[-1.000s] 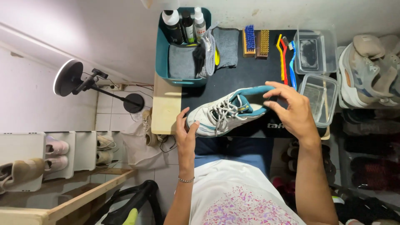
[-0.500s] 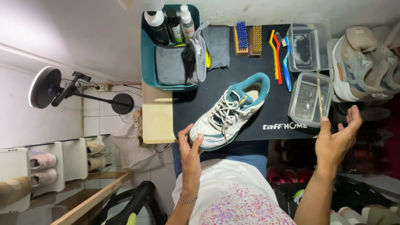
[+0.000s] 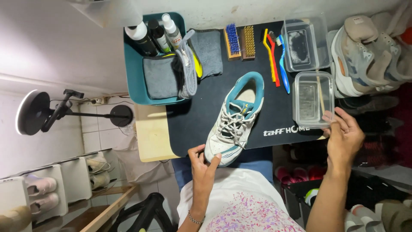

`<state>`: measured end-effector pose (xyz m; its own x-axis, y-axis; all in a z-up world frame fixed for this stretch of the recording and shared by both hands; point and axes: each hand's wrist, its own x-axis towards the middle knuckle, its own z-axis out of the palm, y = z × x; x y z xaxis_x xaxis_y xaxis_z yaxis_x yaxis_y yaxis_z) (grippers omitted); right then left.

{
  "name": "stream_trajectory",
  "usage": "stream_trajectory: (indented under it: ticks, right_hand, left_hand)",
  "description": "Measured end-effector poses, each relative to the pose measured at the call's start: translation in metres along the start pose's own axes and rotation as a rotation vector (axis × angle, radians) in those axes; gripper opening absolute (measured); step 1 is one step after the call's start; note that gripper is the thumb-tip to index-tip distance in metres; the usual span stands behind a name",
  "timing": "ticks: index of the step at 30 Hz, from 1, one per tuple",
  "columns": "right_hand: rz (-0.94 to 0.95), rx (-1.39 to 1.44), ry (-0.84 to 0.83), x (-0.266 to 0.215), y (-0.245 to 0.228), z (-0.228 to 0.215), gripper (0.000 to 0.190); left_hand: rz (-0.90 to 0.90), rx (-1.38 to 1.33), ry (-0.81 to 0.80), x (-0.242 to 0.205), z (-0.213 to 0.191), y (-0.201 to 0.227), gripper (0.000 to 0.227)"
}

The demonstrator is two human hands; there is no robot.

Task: The person unties the shoelaces of a white and blue sneaker. They pull the laces through the eyelets and remove them from the shoe.

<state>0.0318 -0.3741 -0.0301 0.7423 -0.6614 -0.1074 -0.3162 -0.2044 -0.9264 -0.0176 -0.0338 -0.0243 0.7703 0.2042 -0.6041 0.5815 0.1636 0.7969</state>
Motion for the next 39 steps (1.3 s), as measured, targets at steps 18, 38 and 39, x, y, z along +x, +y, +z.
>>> stream_trajectory:
  ticks: [18,38,39]
  right_hand:
    - [-0.086,-0.071,-0.095,0.043,0.016,-0.019,0.028]
    - [-0.786,-0.157,0.150,-0.010,-0.043,0.032,0.018]
    - [-0.710,0.016,0.057,-0.017,-0.048,0.043,0.016]
  left_hand:
    - [0.084,0.828,-0.160,0.018,-0.017,0.071,0.050]
    - [0.626,0.740,-0.007,0.045,-0.024,0.073,0.051]
    - [0.780,0.731,0.080,0.043,-0.022,0.074,0.053]
